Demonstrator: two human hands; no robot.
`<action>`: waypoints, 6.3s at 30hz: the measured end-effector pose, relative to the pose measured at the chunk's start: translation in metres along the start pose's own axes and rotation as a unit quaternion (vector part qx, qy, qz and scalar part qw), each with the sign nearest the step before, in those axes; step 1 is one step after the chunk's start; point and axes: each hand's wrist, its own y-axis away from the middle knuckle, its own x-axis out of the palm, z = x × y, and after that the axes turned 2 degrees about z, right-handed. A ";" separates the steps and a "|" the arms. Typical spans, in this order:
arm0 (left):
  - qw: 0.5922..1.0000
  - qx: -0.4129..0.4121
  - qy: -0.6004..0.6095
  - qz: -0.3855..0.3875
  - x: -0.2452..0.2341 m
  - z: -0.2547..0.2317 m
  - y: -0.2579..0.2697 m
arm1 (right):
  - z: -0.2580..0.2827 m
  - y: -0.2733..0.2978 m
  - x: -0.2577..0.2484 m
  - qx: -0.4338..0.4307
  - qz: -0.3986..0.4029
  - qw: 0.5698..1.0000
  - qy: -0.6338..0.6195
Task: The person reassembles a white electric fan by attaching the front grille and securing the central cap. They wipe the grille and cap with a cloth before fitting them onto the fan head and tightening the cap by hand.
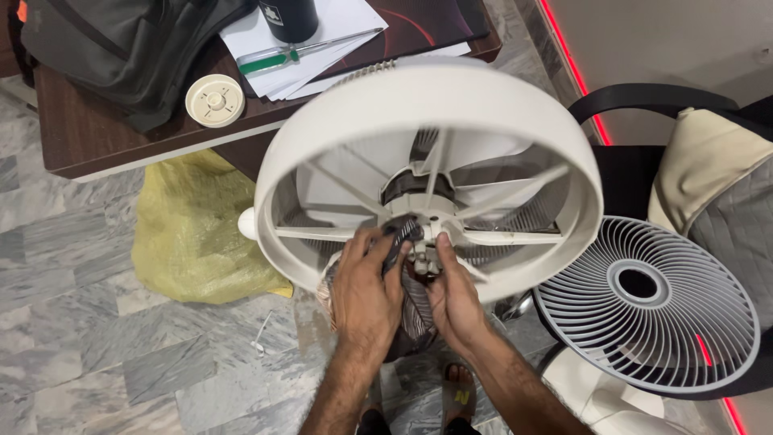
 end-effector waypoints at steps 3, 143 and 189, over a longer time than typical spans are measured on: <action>1.000 -0.009 -0.008 0.012 -0.004 -0.008 -0.007 | 0.007 0.005 0.006 0.031 -0.020 0.999 -0.012; 0.993 -0.108 0.013 -0.052 0.030 0.133 0.239 | -0.106 0.121 -0.092 0.136 0.103 0.941 0.294; 0.874 -0.193 -0.445 -0.009 -0.096 0.095 0.154 | -0.014 0.044 -0.210 -0.066 -0.143 0.946 0.283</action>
